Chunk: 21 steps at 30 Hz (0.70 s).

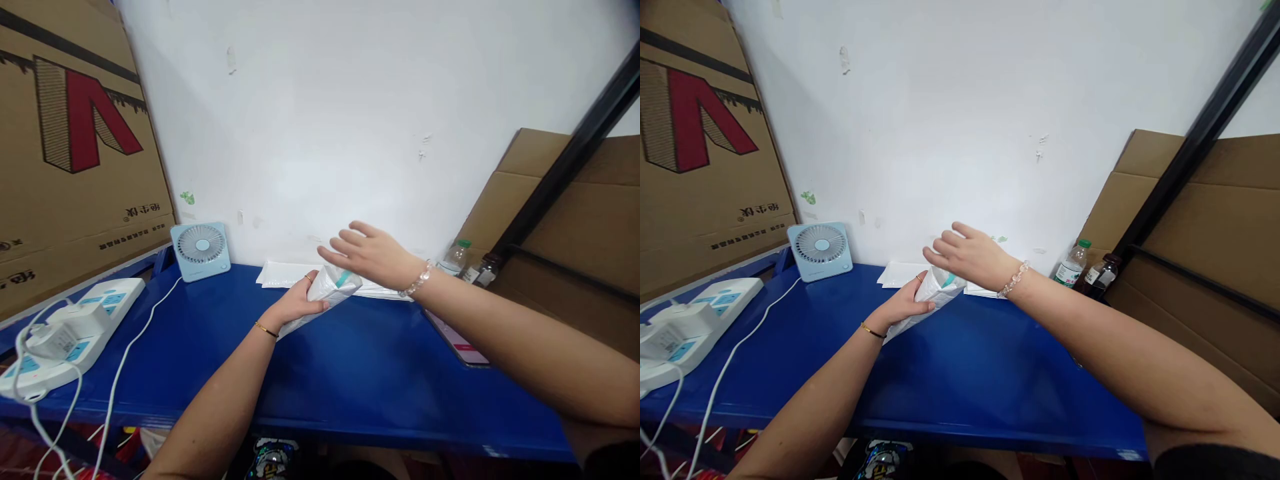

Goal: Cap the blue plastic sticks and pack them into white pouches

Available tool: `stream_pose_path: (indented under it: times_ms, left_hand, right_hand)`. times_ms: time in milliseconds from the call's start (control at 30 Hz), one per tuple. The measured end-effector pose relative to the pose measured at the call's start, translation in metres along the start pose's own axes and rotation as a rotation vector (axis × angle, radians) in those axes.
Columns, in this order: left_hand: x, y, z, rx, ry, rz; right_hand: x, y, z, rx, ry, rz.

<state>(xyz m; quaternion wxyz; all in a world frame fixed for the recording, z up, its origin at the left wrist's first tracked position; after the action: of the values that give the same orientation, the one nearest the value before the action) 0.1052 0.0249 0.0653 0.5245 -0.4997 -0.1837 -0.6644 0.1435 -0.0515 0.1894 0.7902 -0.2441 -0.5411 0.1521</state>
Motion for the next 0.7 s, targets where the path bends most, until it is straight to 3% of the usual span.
stream_pose_path:
  times_ms: [100,200,300,433,567,700]
  left_hand:
    - [0.001,-0.004,0.0,0.029,-0.004,-0.025]
    - [-0.001,-0.008,0.0,0.07,-0.024,-0.065]
    - [-0.003,-0.012,0.001,0.155,-0.026,-0.091]
    - [-0.003,-0.011,0.002,0.212,-0.003,-0.128]
    - [-0.005,-0.009,0.005,0.178,-0.005,-0.305]
    - [-0.023,0.006,0.005,0.071,-0.171,-0.425]
  right_hand:
    - [0.032,-0.003,-0.008,0.022,0.239,0.153]
    - [0.055,0.007,-0.035,0.096,0.618,0.463]
    - [0.042,0.032,-0.061,0.102,0.902,0.8]
    - [0.017,0.044,-0.062,0.081,0.938,0.871]
    - [0.034,0.027,-0.054,0.181,0.867,0.846]
    - [0.051,0.018,-0.049,0.168,0.792,0.905]
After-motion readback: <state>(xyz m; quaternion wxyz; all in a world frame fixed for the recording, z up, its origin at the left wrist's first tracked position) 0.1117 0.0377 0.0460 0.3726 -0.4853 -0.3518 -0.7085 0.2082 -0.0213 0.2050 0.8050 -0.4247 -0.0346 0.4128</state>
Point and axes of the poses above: each hand's wrist, its own z-axis towards the middle knuckle, its own y-axis out of the palm, x = y × z, the point moved 10 cm from there along z, towards the middle knuckle, and after that the axes turned 7 degrees about x, right-handed, at the moved point
